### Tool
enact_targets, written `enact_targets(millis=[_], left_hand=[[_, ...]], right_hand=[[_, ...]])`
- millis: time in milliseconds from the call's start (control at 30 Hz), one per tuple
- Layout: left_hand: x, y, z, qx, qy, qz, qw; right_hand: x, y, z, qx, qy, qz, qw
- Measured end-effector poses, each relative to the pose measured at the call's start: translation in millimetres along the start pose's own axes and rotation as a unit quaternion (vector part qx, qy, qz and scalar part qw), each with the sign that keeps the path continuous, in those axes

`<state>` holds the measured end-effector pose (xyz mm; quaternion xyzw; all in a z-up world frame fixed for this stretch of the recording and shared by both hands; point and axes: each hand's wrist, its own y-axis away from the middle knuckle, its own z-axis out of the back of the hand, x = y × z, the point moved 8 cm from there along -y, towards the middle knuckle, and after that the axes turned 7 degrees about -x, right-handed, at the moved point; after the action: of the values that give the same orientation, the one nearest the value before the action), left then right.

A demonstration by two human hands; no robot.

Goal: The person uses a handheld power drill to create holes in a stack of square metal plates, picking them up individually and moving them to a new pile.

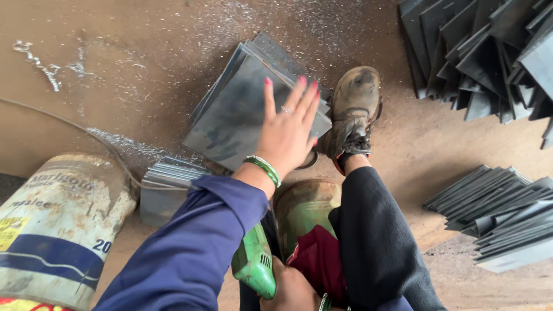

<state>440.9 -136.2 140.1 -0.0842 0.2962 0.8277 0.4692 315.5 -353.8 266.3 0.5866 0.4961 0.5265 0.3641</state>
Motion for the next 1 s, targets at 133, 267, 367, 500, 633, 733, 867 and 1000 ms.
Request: enact_targets(millis=[133,267,367,500,633,733,867,1000], left_hand=[[88.4,22.0,27.9,-0.167,0.012,0.254,0.953],[125.0,42.5,-8.2,-0.107,0.163,0.386,0.902],[124.5,51.0,-23.0,-0.066,0.144,0.393,0.906],[122.3,48.6,-21.4,-0.069,0.146,0.377,0.912],[118.3,51.8,-17.5,-0.096,0.134,0.359,0.919],[116.3,50.6,-23.3,-0.107,0.138,0.352,0.919],[118.0,53.1,-24.8,-0.093,0.153,0.346,0.921],[138.7,57.3,-4.9,-0.091,0.203,0.35,0.91]], right_hand=[[4.0,3.0,0.4,-0.025,-0.01,0.03,0.999],[1.5,-1.2,2.3,-0.023,0.01,0.033,0.999],[-0.4,1.3,3.9,-0.041,0.025,0.029,0.998],[6.8,0.4,7.2,-0.035,-0.011,0.045,0.998],[7.8,4.5,7.2,-0.029,-0.016,0.023,0.999],[8.4,1.0,13.1,-0.037,0.005,0.032,0.999],[9.9,6.2,9.6,-0.019,-0.045,0.015,0.999],[22.9,7.3,21.0,-0.028,-0.043,0.038,0.998]])
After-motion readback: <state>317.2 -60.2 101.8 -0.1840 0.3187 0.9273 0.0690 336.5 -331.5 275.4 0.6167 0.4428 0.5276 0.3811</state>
